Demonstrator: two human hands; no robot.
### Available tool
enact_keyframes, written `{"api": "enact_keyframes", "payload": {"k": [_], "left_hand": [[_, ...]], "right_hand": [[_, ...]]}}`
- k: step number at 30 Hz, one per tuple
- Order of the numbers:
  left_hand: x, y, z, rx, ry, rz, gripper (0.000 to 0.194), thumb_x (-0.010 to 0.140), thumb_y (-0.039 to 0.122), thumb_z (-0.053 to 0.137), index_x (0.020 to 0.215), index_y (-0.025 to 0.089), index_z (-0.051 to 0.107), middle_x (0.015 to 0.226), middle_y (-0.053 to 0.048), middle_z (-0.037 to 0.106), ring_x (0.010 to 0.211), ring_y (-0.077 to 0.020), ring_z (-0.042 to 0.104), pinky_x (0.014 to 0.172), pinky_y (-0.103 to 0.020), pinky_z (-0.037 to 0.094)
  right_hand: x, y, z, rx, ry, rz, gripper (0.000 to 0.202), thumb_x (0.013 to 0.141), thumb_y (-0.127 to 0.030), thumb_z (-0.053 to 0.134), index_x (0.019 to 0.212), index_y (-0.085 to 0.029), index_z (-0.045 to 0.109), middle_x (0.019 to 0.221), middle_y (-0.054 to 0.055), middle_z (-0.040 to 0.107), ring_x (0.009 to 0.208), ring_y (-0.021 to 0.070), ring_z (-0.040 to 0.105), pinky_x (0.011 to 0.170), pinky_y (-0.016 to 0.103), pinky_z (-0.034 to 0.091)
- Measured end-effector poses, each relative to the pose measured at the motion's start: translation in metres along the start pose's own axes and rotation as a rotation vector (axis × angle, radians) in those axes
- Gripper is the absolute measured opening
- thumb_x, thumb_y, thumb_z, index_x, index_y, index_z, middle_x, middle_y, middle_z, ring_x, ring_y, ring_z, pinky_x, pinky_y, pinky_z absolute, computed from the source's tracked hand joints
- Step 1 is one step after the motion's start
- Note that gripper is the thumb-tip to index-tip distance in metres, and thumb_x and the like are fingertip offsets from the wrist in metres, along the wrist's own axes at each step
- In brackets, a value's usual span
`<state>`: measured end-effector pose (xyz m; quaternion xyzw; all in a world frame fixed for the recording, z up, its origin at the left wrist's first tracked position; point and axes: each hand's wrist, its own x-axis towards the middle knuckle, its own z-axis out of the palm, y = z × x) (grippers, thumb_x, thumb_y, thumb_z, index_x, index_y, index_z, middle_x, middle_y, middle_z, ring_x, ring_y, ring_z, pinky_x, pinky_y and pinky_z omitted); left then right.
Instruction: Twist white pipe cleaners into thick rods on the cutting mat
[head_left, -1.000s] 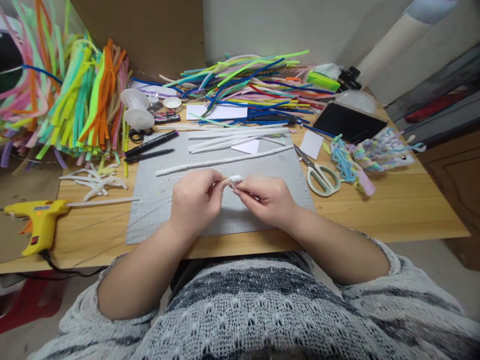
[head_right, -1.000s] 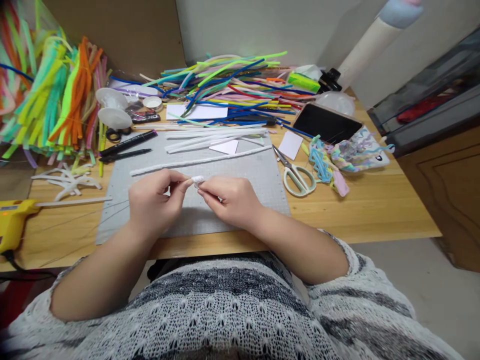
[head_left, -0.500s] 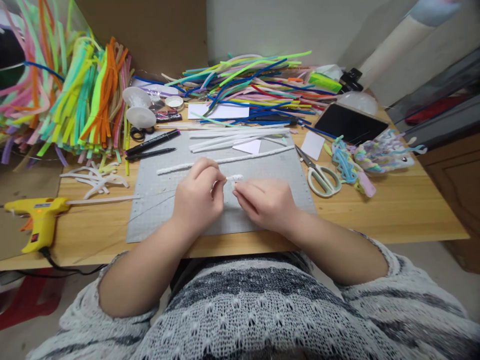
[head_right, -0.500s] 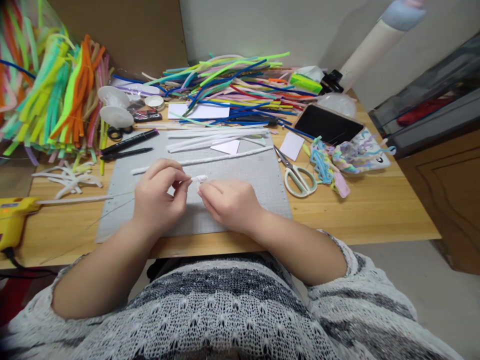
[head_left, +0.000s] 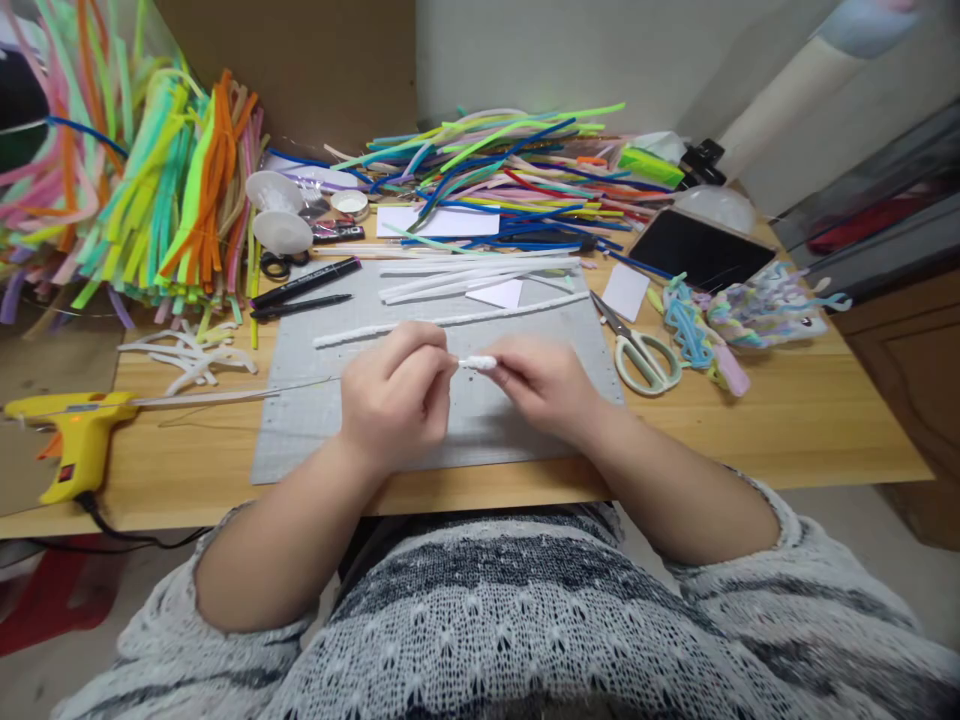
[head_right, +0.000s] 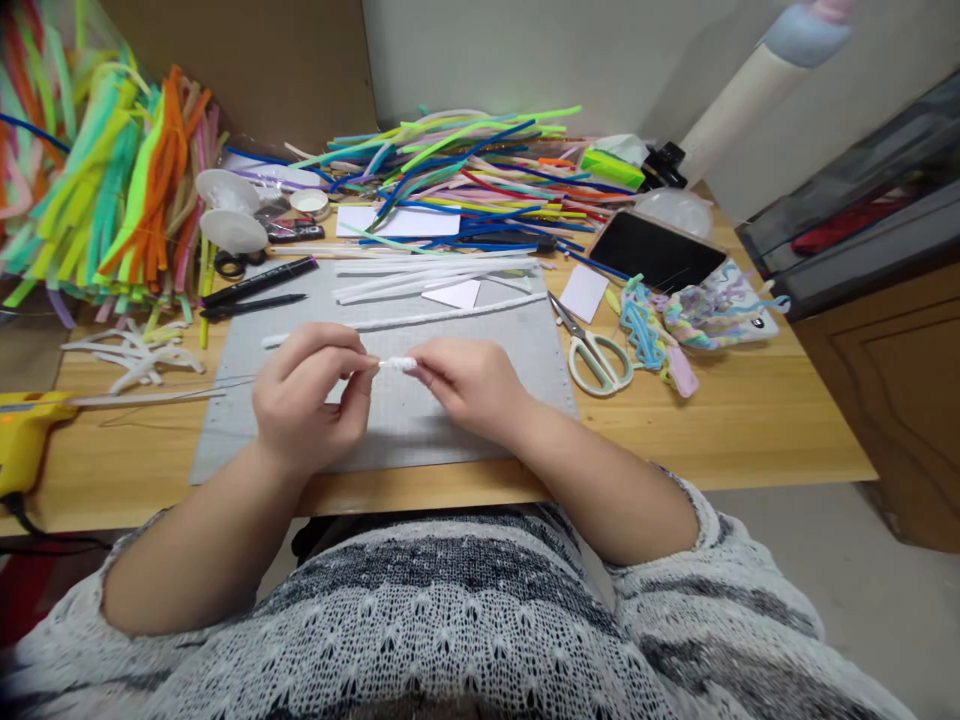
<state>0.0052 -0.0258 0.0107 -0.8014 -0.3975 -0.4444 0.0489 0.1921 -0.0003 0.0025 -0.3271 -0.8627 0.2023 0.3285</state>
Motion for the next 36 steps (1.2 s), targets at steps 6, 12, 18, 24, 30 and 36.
{"api": "enact_keyframes", "payload": {"k": [6,12,18,24,30,36], "left_hand": [[0.001,-0.003,0.001,0.111,-0.014,0.051,0.009,0.077,0.009,0.05,0.076,0.017,0.053,0.083,-0.006,0.063,0.07,-0.0138,0.057,0.058,-0.025,0.044],[0.001,0.005,-0.006,0.099,-0.016,0.188,0.009,0.078,0.01,0.051,0.078,0.019,0.054,0.083,-0.005,0.065,0.072,-0.0134,0.058,0.06,-0.025,0.044],[0.01,0.009,-0.02,0.168,0.041,0.163,0.007,0.079,0.013,0.05,0.077,0.019,0.054,0.083,-0.006,0.065,0.07,-0.0137,0.058,0.058,-0.025,0.043],[0.015,0.017,-0.033,0.233,-0.006,0.286,0.01,0.078,0.01,0.05,0.076,0.018,0.055,0.084,-0.005,0.066,0.069,-0.0137,0.058,0.057,-0.025,0.04],[0.018,0.034,-0.048,0.132,0.042,0.274,0.009,0.077,0.01,0.053,0.076,0.018,0.052,0.084,-0.005,0.064,0.069,-0.0123,0.057,0.059,-0.024,0.043],[0.02,0.04,-0.052,0.217,0.061,0.257,0.008,0.077,0.01,0.052,0.076,0.018,0.053,0.085,-0.006,0.065,0.071,-0.0141,0.059,0.059,-0.025,0.044]], "right_hand": [[-0.009,-0.028,-0.003,-0.474,0.01,-0.242,0.024,0.091,-0.021,0.042,0.084,-0.016,0.064,0.063,0.001,0.061,0.057,0.0107,0.048,0.053,0.025,0.031],[0.01,-0.024,-0.032,-0.174,0.078,-0.071,0.018,0.089,-0.025,0.049,0.089,-0.017,0.066,0.076,0.003,0.066,0.068,0.0112,0.057,0.063,0.023,0.04],[0.001,-0.029,-0.02,-0.108,-0.019,-0.08,0.02,0.089,-0.025,0.049,0.082,-0.016,0.066,0.07,0.002,0.066,0.062,0.0098,0.056,0.057,0.022,0.038],[-0.011,-0.055,-0.034,-0.275,0.107,-0.208,0.021,0.09,-0.023,0.047,0.096,-0.017,0.066,0.074,0.003,0.067,0.063,0.0104,0.057,0.059,0.022,0.04],[-0.002,-0.058,-0.049,-0.061,0.098,-0.086,0.016,0.088,-0.024,0.051,0.086,-0.017,0.066,0.077,0.002,0.068,0.069,0.01,0.059,0.063,0.021,0.042],[-0.027,-0.078,-0.036,-0.271,0.09,-0.175,0.019,0.089,-0.023,0.047,0.089,-0.015,0.065,0.075,0.004,0.068,0.065,0.0108,0.059,0.06,0.022,0.04]]}}
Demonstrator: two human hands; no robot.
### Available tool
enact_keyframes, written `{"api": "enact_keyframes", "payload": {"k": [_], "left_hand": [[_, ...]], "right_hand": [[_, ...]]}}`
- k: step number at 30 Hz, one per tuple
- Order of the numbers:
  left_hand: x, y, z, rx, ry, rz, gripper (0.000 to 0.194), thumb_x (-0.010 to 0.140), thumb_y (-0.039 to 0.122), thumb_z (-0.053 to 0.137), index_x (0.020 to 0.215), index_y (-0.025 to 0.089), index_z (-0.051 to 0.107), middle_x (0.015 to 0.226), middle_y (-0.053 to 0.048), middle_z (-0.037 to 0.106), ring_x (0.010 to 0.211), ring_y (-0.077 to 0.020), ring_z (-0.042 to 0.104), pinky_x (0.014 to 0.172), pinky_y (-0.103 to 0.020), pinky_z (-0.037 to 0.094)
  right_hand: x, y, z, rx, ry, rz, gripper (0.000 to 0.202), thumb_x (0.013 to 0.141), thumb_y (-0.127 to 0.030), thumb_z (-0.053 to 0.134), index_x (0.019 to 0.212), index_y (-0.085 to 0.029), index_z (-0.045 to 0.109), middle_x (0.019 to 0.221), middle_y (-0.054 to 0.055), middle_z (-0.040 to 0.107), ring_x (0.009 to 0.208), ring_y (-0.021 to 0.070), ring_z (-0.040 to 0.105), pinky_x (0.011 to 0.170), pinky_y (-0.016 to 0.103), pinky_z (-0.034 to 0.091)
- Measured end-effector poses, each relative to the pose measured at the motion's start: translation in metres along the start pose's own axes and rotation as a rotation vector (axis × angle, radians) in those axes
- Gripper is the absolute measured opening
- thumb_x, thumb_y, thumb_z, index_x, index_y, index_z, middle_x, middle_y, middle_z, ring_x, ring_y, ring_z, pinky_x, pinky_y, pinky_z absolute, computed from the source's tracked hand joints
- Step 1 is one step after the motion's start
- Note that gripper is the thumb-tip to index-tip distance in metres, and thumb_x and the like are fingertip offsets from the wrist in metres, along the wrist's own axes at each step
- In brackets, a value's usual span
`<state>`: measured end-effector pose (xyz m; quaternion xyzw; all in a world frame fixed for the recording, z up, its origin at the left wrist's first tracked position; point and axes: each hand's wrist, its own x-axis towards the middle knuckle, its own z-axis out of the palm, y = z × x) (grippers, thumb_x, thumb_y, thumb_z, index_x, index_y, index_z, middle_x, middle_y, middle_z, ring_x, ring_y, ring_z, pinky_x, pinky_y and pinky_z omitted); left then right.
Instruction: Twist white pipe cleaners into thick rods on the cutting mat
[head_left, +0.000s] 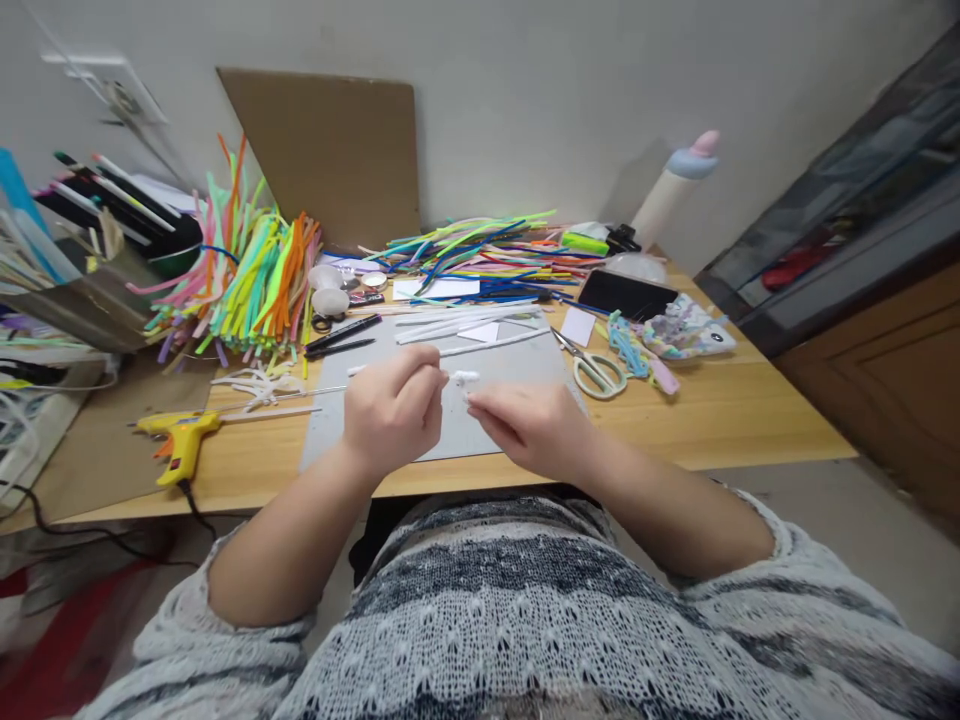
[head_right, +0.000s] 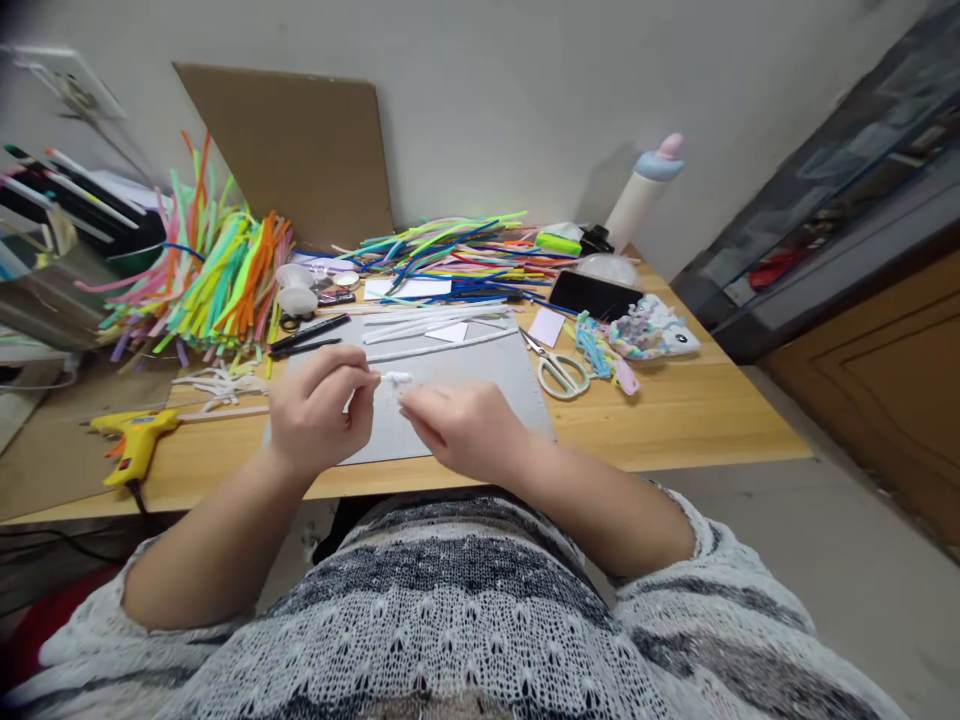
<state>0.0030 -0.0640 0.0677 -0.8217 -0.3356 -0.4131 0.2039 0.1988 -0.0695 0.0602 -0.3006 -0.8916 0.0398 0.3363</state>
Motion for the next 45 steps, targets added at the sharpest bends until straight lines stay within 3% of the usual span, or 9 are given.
{"api": "enact_keyframes", "payload": {"k": [6,11,16,20,24,28,33,38,45], "left_hand": [[-0.001,0.015,-0.01,-0.067,-0.077,0.109,0.01,0.078,0.009,0.05,0.078,0.018,0.054,0.086,-0.005,0.064,0.072,-0.0136,0.058,0.061,-0.025,0.045],[0.002,0.022,-0.018,-0.213,0.017,0.008,0.012,0.074,0.007,0.055,0.078,0.018,0.052,0.083,-0.005,0.062,0.072,-0.0129,0.057,0.062,-0.024,0.047],[0.002,0.019,-0.008,-0.127,0.034,-0.058,0.009,0.076,0.008,0.053,0.077,0.017,0.053,0.083,-0.006,0.062,0.073,-0.0141,0.058,0.062,-0.025,0.047],[-0.001,0.018,-0.002,-0.046,-0.06,0.056,0.011,0.078,0.008,0.047,0.078,0.017,0.055,0.086,-0.007,0.064,0.072,-0.0144,0.059,0.059,-0.025,0.046],[0.001,0.019,-0.008,-0.171,-0.079,0.107,0.011,0.078,0.008,0.049,0.077,0.017,0.054,0.084,-0.006,0.063,0.073,-0.0134,0.058,0.062,-0.025,0.047],[0.002,0.019,-0.008,-0.274,-0.014,0.015,0.01,0.077,0.007,0.052,0.077,0.018,0.053,0.082,-0.005,0.061,0.073,-0.0125,0.056,0.063,-0.024,0.048],[0.0,0.015,0.005,-0.213,0.016,-0.126,0.009,0.078,0.008,0.052,0.075,0.017,0.052,0.081,-0.006,0.059,0.076,-0.0146,0.056,0.065,-0.026,0.049],[-0.003,0.014,0.011,-0.103,-0.088,-0.015,0.011,0.08,0.008,0.046,0.076,0.016,0.051,0.084,-0.009,0.059,0.077,-0.0159,0.056,0.062,-0.027,0.048],[0.002,0.016,0.0,-0.247,-0.033,0.033,0.009,0.08,0.008,0.051,0.081,0.017,0.052,0.086,-0.007,0.059,0.08,-0.0141,0.055,0.069,-0.026,0.049]], "right_hand": [[0.006,-0.001,-0.026,0.077,0.123,0.022,0.018,0.088,-0.025,0.05,0.087,-0.017,0.066,0.08,0.003,0.07,0.072,0.0111,0.062,0.066,0.022,0.044],[0.007,0.005,-0.018,0.269,0.024,0.082,0.018,0.087,-0.027,0.053,0.084,-0.017,0.067,0.072,0.0,0.068,0.064,0.0083,0.058,0.059,0.02,0.041],[-0.012,-0.016,0.003,-0.104,0.146,-0.002,0.023,0.089,-0.023,0.047,0.079,-0.014,0.066,0.061,0.001,0.061,0.054,0.0093,0.049,0.053,0.024,0.033],[-0.01,-0.019,-0.008,-0.28,0.141,-0.062,0.023,0.089,-0.021,0.046,0.078,-0.016,0.066,0.06,0.002,0.062,0.056,0.0111,0.052,0.054,0.025,0.033],[0.009,0.002,-0.025,0.118,0.072,0.08,0.019,0.086,-0.03,0.055,0.081,-0.017,0.068,0.073,0.001,0.068,0.064,0.0096,0.057,0.06,0.022,0.039],[0.013,0.013,-0.013,0.453,-0.03,0.207,0.024,0.084,-0.036,0.058,0.077,-0.016,0.069,0.066,0.0,0.066,0.058,0.0084,0.055,0.054,0.02,0.038],[-0.008,-0.007,0.018,0.101,0.116,0.131,0.025,0.09,-0.027,0.047,0.09,-0.014,0.068,0.075,0.005,0.068,0.065,0.0106,0.057,0.059,0.023,0.04],[-0.007,-0.013,0.0,-0.22,0.118,0.032,0.024,0.091,-0.023,0.045,0.09,-0.017,0.068,0.068,0.003,0.066,0.061,0.0113,0.055,0.057,0.024,0.035],[0.016,0.019,-0.019,0.374,-0.057,0.231,0.019,0.083,-0.03,0.059,0.075,-0.015,0.068,0.065,0.0,0.064,0.058,0.0084,0.054,0.053,0.02,0.036]]}}
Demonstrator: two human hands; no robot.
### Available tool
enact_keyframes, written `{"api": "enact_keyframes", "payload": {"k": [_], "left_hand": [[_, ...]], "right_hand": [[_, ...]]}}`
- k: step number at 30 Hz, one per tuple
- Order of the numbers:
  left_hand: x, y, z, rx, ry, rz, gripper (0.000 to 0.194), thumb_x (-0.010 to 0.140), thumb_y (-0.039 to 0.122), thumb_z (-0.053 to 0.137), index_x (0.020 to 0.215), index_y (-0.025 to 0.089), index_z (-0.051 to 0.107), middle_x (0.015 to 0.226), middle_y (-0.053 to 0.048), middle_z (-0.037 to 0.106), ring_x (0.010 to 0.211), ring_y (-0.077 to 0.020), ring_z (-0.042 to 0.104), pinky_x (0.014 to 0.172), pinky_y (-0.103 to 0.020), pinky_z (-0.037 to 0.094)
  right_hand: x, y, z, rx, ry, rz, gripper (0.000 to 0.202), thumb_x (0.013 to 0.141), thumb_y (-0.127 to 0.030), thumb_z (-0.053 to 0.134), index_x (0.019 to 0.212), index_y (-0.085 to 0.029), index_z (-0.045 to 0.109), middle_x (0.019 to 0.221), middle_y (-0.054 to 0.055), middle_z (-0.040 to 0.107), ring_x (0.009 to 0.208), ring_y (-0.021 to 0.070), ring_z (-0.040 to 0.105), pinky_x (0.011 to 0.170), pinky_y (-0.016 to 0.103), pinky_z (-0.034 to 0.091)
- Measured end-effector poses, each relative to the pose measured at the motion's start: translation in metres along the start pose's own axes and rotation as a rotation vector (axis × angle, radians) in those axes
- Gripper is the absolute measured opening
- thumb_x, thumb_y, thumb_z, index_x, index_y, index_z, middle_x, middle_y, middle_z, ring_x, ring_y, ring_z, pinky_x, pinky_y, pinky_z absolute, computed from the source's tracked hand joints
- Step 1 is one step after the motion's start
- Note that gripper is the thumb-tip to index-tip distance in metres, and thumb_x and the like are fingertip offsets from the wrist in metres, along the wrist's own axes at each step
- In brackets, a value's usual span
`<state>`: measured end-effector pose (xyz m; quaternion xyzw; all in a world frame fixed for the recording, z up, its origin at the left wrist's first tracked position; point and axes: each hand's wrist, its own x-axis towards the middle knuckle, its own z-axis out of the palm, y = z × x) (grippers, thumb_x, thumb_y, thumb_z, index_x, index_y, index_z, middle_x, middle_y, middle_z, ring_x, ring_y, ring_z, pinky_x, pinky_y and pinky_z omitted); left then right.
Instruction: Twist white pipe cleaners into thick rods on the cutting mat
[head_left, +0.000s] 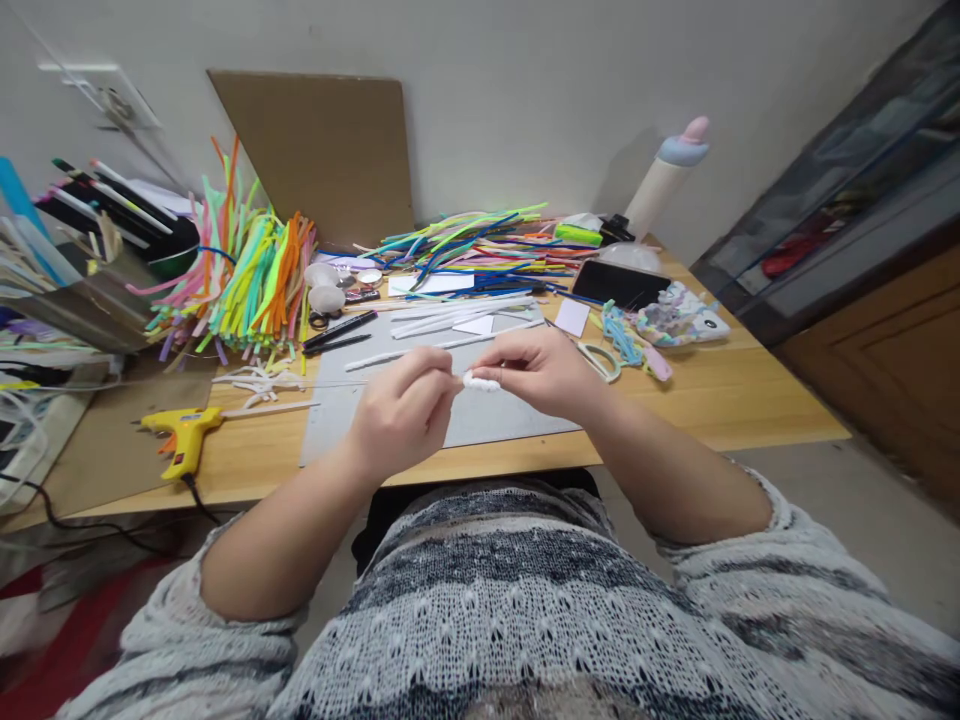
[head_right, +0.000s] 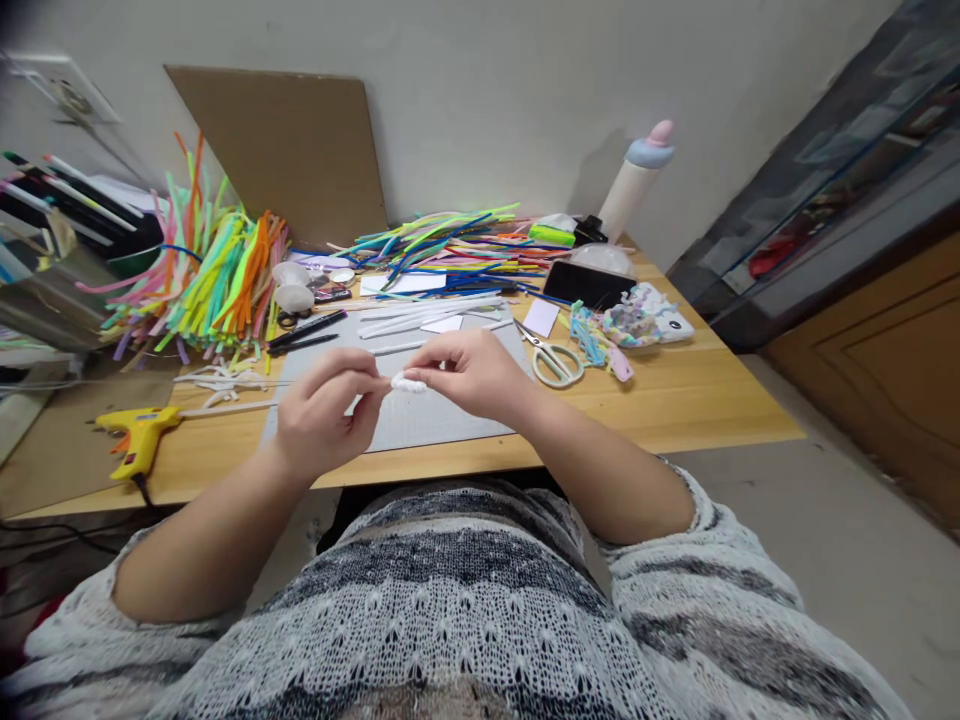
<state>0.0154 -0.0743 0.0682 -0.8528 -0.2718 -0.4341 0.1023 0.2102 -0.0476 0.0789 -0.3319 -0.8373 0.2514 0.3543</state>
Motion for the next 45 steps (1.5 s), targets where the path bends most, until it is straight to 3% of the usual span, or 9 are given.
{"api": "enact_keyframes", "payload": {"k": [3,7,11,17,22,26,35,40,45], "left_hand": [[0.001,-0.002,0.002,-0.009,0.059,-0.083,0.01,0.08,0.007,0.052,0.08,0.016,0.052,0.083,-0.007,0.057,0.08,-0.0136,0.055,0.069,-0.026,0.048],[-0.002,-0.006,0.01,0.021,0.02,-0.117,0.011,0.082,0.007,0.047,0.078,0.016,0.051,0.083,-0.007,0.057,0.081,-0.0145,0.055,0.069,-0.027,0.049],[-0.004,-0.005,0.011,0.107,-0.08,-0.02,0.012,0.084,0.008,0.043,0.079,0.016,0.052,0.087,-0.009,0.059,0.081,-0.0158,0.056,0.068,-0.027,0.049],[-0.001,-0.001,0.001,0.003,-0.061,0.035,0.009,0.082,0.008,0.049,0.081,0.017,0.052,0.089,-0.007,0.059,0.081,-0.0137,0.055,0.071,-0.026,0.049],[0.002,-0.001,0.001,-0.021,0.07,-0.079,0.011,0.081,0.006,0.052,0.078,0.016,0.051,0.083,-0.006,0.056,0.08,-0.013,0.055,0.07,-0.025,0.048],[0.004,-0.005,0.005,-0.01,0.073,-0.199,0.012,0.08,0.008,0.053,0.074,0.017,0.048,0.08,-0.005,0.054,0.077,-0.0135,0.054,0.066,-0.025,0.048],[0.002,-0.01,0.008,0.106,-0.109,-0.113,0.014,0.08,0.004,0.042,0.076,0.016,0.048,0.084,-0.009,0.055,0.08,-0.0165,0.052,0.066,-0.028,0.047],[0.0,-0.008,0.001,0.111,-0.197,0.063,0.013,0.083,0.007,0.041,0.08,0.016,0.05,0.087,-0.008,0.058,0.077,-0.015,0.053,0.064,-0.026,0.046],[0.005,-0.006,-0.006,-0.019,-0.033,0.043,0.011,0.081,0.006,0.049,0.079,0.017,0.049,0.087,-0.006,0.057,0.08,-0.0132,0.054,0.07,-0.026,0.049]], "right_hand": [[-0.01,0.004,0.021,-0.072,0.056,0.043,0.029,0.087,-0.033,0.053,0.068,-0.014,0.065,0.055,-0.001,0.059,0.05,0.0076,0.048,0.049,0.021,0.032],[-0.03,-0.005,0.043,-0.409,0.184,-0.148,0.024,0.09,-0.021,0.044,0.088,-0.013,0.066,0.076,0.005,0.068,0.063,0.0106,0.055,0.058,0.024,0.036],[-0.025,-0.016,0.027,-0.585,0.185,-0.212,0.026,0.089,-0.022,0.044,0.083,-0.015,0.068,0.068,0.004,0.066,0.061,0.0117,0.054,0.057,0.025,0.033],[0.007,-0.003,-0.006,0.05,-0.062,0.015,0.017,0.08,-0.03,0.061,0.075,-0.015,0.068,0.067,0.001,0.064,0.061,0.0094,0.053,0.055,0.021,0.035],[0.001,0.005,0.023,0.325,-0.043,0.147,0.034,0.08,-0.04,0.059,0.059,-0.014,0.059,0.05,-0.004,0.048,0.048,0.0064,0.04,0.046,0.02,0.03],[-0.014,0.001,0.046,0.042,0.242,0.023,0.02,0.085,-0.027,0.053,0.075,-0.014,0.064,0.061,-0.001,0.055,0.055,0.0072,0.045,0.054,0.021,0.034],[-0.015,-0.015,0.039,-0.703,0.225,-0.201,0.029,0.09,-0.022,0.041,0.075,-0.016,0.065,0.064,0.002,0.059,0.058,0.0107,0.046,0.055,0.027,0.025],[0.008,-0.016,0.0,-0.275,0.014,-0.032,0.016,0.082,-0.023,0.054,0.079,-0.015,0.067,0.071,0.001,0.062,0.062,0.0091,0.048,0.057,0.023,0.029],[0.023,0.002,-0.006,0.384,-0.264,0.185,0.022,0.075,-0.033,0.063,0.073,-0.012,0.065,0.057,-0.003,0.053,0.052,0.007,0.04,0.049,0.021,0.03]]}}
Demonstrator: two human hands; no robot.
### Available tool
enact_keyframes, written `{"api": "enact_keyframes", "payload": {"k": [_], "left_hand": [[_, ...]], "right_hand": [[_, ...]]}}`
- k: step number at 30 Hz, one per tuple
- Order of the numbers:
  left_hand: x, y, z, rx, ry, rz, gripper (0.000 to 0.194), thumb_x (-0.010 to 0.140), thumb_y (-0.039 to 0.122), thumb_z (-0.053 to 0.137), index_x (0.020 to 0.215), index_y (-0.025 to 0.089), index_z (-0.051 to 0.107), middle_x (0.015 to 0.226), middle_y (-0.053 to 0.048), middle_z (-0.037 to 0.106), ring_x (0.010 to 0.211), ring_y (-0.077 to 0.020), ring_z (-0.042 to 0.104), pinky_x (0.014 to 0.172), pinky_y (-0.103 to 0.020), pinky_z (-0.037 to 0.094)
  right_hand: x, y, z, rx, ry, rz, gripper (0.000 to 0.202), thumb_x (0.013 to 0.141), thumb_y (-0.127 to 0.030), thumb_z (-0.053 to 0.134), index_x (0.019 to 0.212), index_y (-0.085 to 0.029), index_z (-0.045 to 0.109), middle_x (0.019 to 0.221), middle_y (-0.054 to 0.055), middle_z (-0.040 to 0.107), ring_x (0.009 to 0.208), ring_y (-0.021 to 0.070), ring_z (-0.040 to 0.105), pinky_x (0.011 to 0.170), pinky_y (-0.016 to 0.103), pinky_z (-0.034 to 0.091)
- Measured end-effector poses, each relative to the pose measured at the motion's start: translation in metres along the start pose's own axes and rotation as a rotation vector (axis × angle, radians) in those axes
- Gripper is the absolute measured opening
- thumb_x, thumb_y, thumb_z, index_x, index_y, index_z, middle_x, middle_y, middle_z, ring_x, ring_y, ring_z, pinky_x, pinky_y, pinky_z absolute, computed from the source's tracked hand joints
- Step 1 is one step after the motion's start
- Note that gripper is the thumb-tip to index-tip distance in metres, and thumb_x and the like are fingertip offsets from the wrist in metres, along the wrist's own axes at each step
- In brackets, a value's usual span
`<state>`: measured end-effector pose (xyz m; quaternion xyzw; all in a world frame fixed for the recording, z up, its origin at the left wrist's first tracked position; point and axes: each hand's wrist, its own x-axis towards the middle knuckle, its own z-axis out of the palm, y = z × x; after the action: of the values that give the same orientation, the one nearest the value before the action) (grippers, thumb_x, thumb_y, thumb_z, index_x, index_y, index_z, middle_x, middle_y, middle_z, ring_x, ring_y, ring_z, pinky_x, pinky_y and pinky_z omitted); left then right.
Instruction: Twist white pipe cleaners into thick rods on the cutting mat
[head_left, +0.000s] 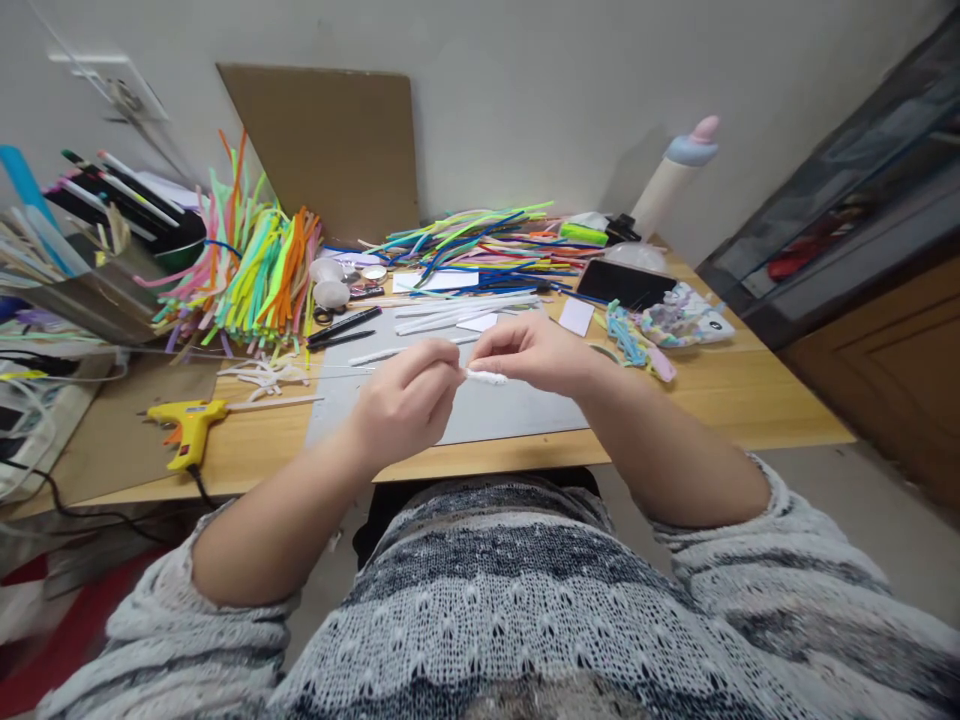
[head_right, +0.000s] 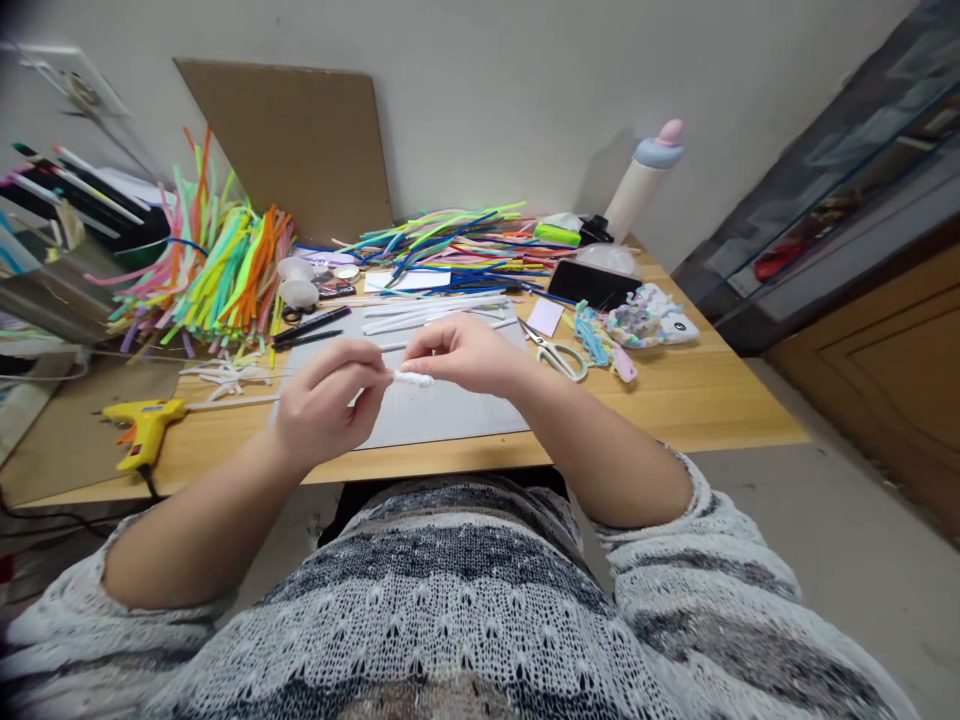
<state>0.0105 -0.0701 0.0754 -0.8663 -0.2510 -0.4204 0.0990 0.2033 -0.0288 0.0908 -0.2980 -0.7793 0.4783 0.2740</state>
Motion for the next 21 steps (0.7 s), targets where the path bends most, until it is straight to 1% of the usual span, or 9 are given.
{"api": "enact_keyframes", "payload": {"k": [2,4,6,8,11,14,16,18,21], "left_hand": [[0.003,0.0,0.001,0.017,0.079,-0.065,0.013,0.079,0.004,0.05,0.077,0.017,0.049,0.084,-0.006,0.056,0.08,-0.0135,0.054,0.07,-0.026,0.049],[0.004,0.0,0.005,0.045,0.12,-0.14,0.014,0.078,0.004,0.05,0.075,0.017,0.048,0.081,-0.006,0.055,0.079,-0.014,0.054,0.069,-0.026,0.048],[0.004,0.0,0.011,0.082,0.118,-0.199,0.015,0.078,0.003,0.048,0.073,0.017,0.047,0.08,-0.006,0.054,0.079,-0.0147,0.053,0.068,-0.027,0.048],[0.002,0.0,0.017,0.134,0.088,-0.236,0.015,0.078,0.003,0.045,0.073,0.018,0.046,0.081,-0.007,0.054,0.079,-0.0155,0.053,0.067,-0.027,0.048],[-0.003,-0.001,0.021,0.192,-0.014,-0.245,0.016,0.077,0.002,0.042,0.074,0.017,0.047,0.084,-0.008,0.055,0.08,-0.0167,0.053,0.065,-0.028,0.047],[-0.005,-0.003,0.017,0.173,-0.123,-0.211,0.016,0.077,0.002,0.04,0.074,0.016,0.047,0.085,-0.01,0.056,0.079,-0.0173,0.053,0.065,-0.028,0.045],[-0.005,-0.003,0.013,0.137,-0.155,-0.174,0.015,0.08,0.004,0.04,0.073,0.017,0.046,0.084,-0.009,0.056,0.078,-0.0168,0.052,0.065,-0.028,0.045],[-0.005,-0.002,0.011,0.123,-0.156,-0.141,0.015,0.082,0.007,0.04,0.073,0.017,0.046,0.084,-0.009,0.056,0.077,-0.0162,0.052,0.066,-0.028,0.046],[-0.004,0.0,0.011,0.15,-0.129,-0.114,0.014,0.085,0.011,0.041,0.074,0.017,0.048,0.086,-0.009,0.058,0.078,-0.0159,0.054,0.066,-0.027,0.046]], "right_hand": [[0.0,0.009,0.016,0.108,0.087,0.007,0.025,0.074,-0.037,0.064,0.07,-0.012,0.063,0.056,-0.003,0.051,0.052,0.0071,0.04,0.049,0.022,0.03],[-0.003,0.018,0.037,0.107,0.308,-0.055,0.025,0.078,-0.037,0.06,0.069,-0.013,0.061,0.059,-0.002,0.052,0.055,0.0084,0.043,0.053,0.023,0.035],[-0.008,0.022,0.056,-0.111,0.486,-0.136,0.022,0.085,-0.032,0.052,0.074,-0.015,0.062,0.065,0.001,0.057,0.061,0.0101,0.047,0.059,0.024,0.037],[-0.012,0.023,0.065,-0.462,0.567,-0.218,0.025,0.089,-0.027,0.045,0.075,-0.016,0.063,0.069,0.003,0.06,0.064,0.0115,0.048,0.061,0.026,0.034],[-0.015,0.019,0.06,-0.938,0.557,-0.295,0.031,0.091,-0.024,0.04,0.072,-0.017,0.063,0.063,0.003,0.058,0.061,0.0128,0.044,0.057,0.029,0.026],[-0.015,0.012,0.044,-1.108,0.477,-0.378,0.031,0.092,-0.022,0.039,0.072,-0.019,0.062,0.063,0.003,0.058,0.064,0.0146,0.044,0.06,0.031,0.026],[-0.014,0.01,0.036,-1.037,0.421,-0.432,0.026,0.091,-0.022,0.04,0.076,-0.019,0.062,0.074,0.004,0.063,0.074,0.0161,0.049,0.068,0.031,0.03],[-0.013,0.01,0.032,-0.851,0.377,-0.431,0.021,0.09,-0.02,0.041,0.081,-0.018,0.06,0.081,0.005,0.064,0.078,0.0157,0.051,0.072,0.03,0.034],[-0.012,0.013,0.032,-0.503,0.325,-0.312,0.016,0.089,-0.017,0.042,0.082,-0.016,0.056,0.072,0.001,0.057,0.065,0.0112,0.049,0.062,0.024,0.036]]}}
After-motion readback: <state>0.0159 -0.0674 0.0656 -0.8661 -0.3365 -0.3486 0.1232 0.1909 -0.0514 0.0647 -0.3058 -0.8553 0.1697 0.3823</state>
